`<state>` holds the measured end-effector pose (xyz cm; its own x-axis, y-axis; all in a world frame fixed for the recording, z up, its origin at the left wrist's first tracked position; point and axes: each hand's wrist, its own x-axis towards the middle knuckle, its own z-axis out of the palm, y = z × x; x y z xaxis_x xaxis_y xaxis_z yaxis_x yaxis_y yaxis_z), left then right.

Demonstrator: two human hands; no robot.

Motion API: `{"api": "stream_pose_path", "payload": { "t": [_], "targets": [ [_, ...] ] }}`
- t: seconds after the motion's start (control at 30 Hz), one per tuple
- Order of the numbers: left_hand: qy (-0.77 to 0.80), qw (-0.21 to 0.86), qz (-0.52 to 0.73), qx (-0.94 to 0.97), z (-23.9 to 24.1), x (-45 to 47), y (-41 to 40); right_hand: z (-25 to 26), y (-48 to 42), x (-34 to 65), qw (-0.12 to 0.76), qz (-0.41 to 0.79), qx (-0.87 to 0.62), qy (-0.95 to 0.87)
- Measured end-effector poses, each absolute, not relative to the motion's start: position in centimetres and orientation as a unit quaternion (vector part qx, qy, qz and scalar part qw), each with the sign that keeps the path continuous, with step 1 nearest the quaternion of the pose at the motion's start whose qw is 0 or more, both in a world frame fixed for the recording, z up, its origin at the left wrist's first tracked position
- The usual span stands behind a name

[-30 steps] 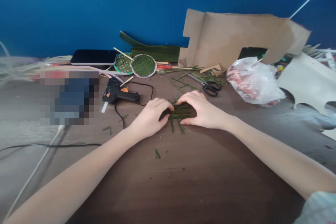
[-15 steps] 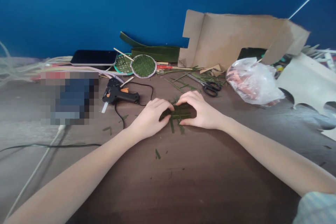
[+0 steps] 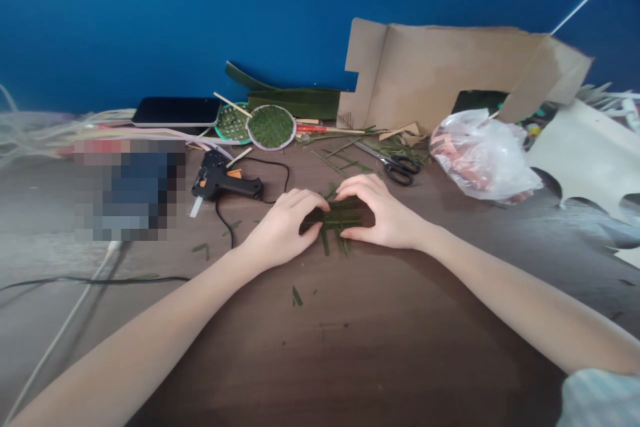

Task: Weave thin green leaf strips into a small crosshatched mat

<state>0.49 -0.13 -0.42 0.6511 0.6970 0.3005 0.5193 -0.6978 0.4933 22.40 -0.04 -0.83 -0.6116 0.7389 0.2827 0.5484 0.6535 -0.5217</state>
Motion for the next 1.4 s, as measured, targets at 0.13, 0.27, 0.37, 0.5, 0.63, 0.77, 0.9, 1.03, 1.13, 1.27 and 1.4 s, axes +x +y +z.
{"api": "stream_pose_path", "payload": {
  "t": [0.13, 0.27, 0.37, 0.5, 0.63, 0.77, 0.9, 1.03, 1.13, 1.27, 1.4],
  "targets": [
    [0.339, 0.172, 0.254, 0.89, -0.1, 0.5, -0.2, -0.4, -0.3, 22.6, 0.282, 0.175, -0.361, -0.872],
    [0.319, 0.161, 0.241, 0.902, -0.1, 0.3, -0.3, -0.3, -0.5, 22.9, 0.295, 0.148, -0.331, -0.884],
    [0.297, 0.15, 0.231, 0.914, -0.3, 0.2, -0.2, -0.5, -0.5, 22.9, 0.289, 0.137, -0.3, -0.899],
    [0.293, 0.146, 0.214, 0.92, -0.5, 0.1, -0.1, -0.8, -0.5, 22.9, 0.291, 0.126, -0.292, -0.902],
    [0.289, 0.138, 0.188, 0.928, -0.5, 0.2, 0.0, -0.8, -0.5, 22.9, 0.297, 0.126, -0.294, -0.9],
    [0.283, 0.13, 0.171, 0.935, -0.4, 0.2, 0.0, -0.9, -0.6, 22.9, 0.302, 0.127, -0.297, -0.897],
    [0.284, 0.13, 0.167, 0.935, -0.4, 0.2, 0.0, -0.7, -0.5, 22.9, 0.293, 0.138, -0.298, -0.898],
    [0.284, 0.134, 0.172, 0.934, -0.6, 0.2, 0.0, -0.3, -0.4, 23.3, 0.276, 0.161, -0.287, -0.903],
    [0.288, 0.141, 0.174, 0.931, -0.7, 0.2, 0.1, 0.1, -0.3, 23.6, 0.253, 0.182, -0.282, -0.908],
    [0.294, 0.156, 0.17, 0.928, -0.5, 0.3, 0.1, 0.6, 0.0, 24.2, 0.212, 0.211, -0.283, -0.911],
    [0.301, 0.168, 0.162, 0.924, -0.3, 0.3, 0.0, 1.1, 0.3, 24.9, 0.171, 0.212, -0.289, -0.918]
  ]
}}
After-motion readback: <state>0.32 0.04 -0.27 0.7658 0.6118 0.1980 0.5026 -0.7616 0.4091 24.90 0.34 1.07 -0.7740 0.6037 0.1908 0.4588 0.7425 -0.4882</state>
